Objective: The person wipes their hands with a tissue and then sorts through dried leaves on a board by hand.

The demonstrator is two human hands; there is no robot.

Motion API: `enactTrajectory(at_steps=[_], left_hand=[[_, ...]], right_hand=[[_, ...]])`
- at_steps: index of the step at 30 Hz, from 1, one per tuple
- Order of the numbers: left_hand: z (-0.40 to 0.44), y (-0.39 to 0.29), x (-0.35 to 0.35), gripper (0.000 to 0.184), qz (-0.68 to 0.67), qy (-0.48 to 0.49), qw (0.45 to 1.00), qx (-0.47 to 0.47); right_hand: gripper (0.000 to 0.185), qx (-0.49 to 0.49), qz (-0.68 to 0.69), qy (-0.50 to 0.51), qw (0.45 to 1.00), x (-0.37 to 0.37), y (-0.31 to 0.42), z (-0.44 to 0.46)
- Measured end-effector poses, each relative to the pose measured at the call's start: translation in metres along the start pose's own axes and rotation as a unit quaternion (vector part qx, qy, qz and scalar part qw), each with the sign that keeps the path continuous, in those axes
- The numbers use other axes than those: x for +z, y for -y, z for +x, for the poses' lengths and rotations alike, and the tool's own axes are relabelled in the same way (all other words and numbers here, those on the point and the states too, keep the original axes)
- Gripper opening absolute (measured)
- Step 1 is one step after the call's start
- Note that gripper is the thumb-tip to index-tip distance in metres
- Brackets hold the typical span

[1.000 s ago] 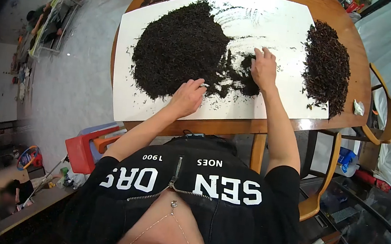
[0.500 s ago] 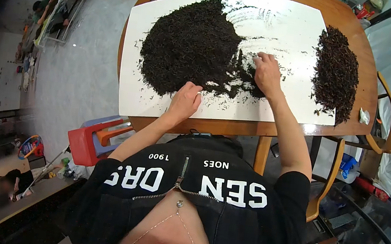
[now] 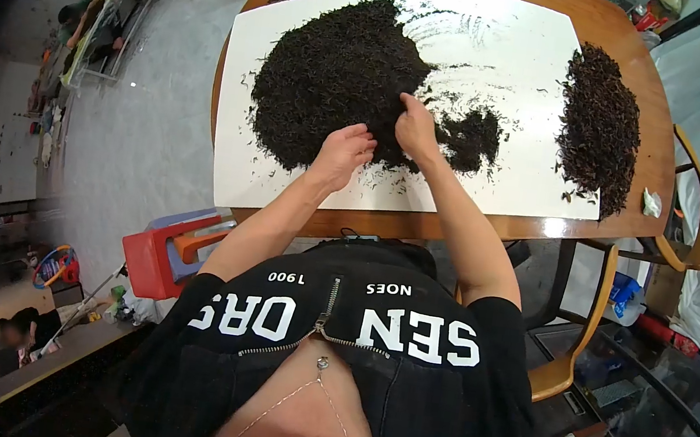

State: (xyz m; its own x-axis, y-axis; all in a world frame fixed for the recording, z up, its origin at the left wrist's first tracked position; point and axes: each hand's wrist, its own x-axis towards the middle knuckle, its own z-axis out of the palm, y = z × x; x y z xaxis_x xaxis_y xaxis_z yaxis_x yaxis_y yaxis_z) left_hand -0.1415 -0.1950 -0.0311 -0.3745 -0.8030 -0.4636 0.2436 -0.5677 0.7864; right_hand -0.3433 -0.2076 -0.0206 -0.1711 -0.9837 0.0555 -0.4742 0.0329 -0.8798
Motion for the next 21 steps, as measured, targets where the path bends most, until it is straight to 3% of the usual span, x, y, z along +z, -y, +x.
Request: enactTrajectory(at_steps=[9,14,18,21], left_hand=[[0.003,-0.014,0.018,0.04,-0.117,-0.004,0.991,-0.058],[0.0,-0.015,0.009,0.027,-0.054,0.086,0.994,-0.036],[-0.014,-0.027,0.006,0.021,0.11,0.007,0.994,-0.007],[-0.025,-0.035,-0.001,0.022,0.164,-0.003,0.986,0.009]], right_hand=[[0.041,0.141,0.201,0.027,0.969,0.011,0.018,-0.027],[0.035,0.096,0.192,0.081,0.973,0.002,0.021,-0.034],[0.033,0.138,0.089,0.123,0.979,-0.024,0.018,-0.033],[0.031,0.128,0.075,0.084,0.985,-0.047,0.026,-0.038]])
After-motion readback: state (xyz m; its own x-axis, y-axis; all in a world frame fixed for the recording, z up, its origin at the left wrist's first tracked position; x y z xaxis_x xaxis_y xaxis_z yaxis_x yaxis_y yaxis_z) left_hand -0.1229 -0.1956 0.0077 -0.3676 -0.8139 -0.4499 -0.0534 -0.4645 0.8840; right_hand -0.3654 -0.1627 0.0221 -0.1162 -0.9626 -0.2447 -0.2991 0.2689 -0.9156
